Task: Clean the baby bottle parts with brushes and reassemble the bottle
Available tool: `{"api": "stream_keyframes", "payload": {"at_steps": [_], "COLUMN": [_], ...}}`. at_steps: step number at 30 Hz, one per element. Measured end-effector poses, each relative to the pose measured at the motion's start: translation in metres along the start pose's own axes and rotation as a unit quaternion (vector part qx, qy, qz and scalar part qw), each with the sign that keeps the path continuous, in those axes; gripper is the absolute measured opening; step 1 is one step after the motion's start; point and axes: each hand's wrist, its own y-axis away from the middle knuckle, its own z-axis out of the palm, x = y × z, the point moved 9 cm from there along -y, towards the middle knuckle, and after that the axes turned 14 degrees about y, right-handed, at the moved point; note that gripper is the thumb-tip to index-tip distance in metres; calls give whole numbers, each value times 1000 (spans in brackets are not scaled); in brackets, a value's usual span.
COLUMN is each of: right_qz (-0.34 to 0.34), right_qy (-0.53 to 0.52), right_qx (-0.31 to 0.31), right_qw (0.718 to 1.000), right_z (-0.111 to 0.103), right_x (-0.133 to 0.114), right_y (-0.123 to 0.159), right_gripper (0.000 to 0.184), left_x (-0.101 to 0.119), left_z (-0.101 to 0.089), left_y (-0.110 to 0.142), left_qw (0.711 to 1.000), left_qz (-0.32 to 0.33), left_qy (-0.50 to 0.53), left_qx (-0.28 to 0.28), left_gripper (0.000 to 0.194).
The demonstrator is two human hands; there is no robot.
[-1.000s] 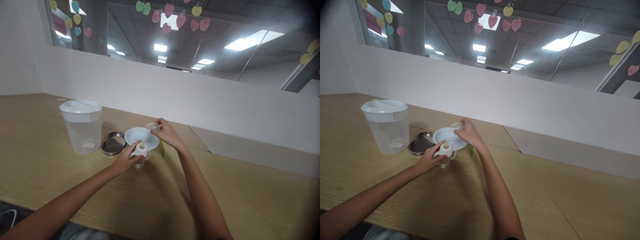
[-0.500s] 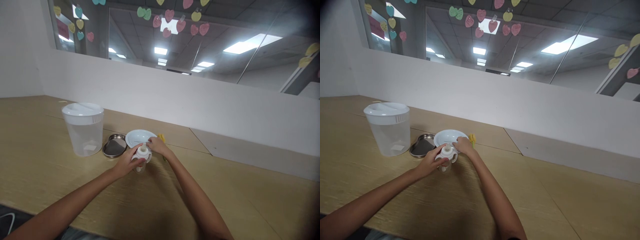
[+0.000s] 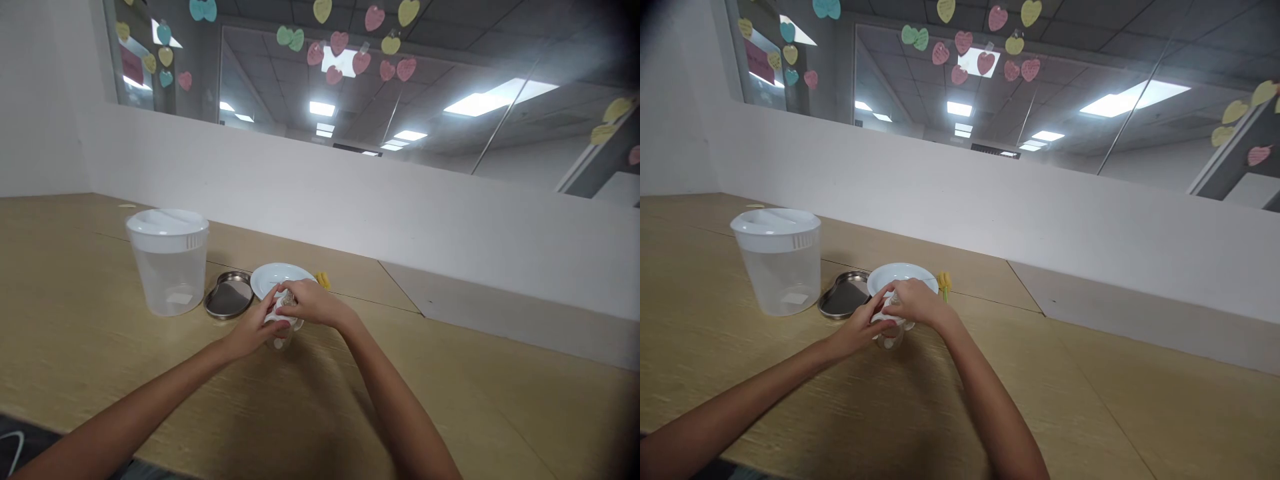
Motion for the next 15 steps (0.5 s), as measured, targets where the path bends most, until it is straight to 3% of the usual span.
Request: {"api": "stream_keyframes", "payload": {"at_steps": [5, 10, 15], "right_qz": [-2, 14, -9], "right_qy": [-7, -59, -57], "right_qx": [10, 15, 0], "right_qw": [1000, 998, 998], "right_z": [-1, 0, -3], "right_x": [4, 10, 8], "right_y": [2, 1, 3], "right_gripper": [36, 34, 31], "left_x": [5, 12, 8], "left_z": [2, 2, 2], "left_y": [1, 2, -2], "left_qw": [1000, 997, 999], "left_qz": [-6, -1, 10], "left_qy": [-9, -73, -47], "left_qx": [-12, -12, -18], "left_gripper": [81, 96, 94]}}
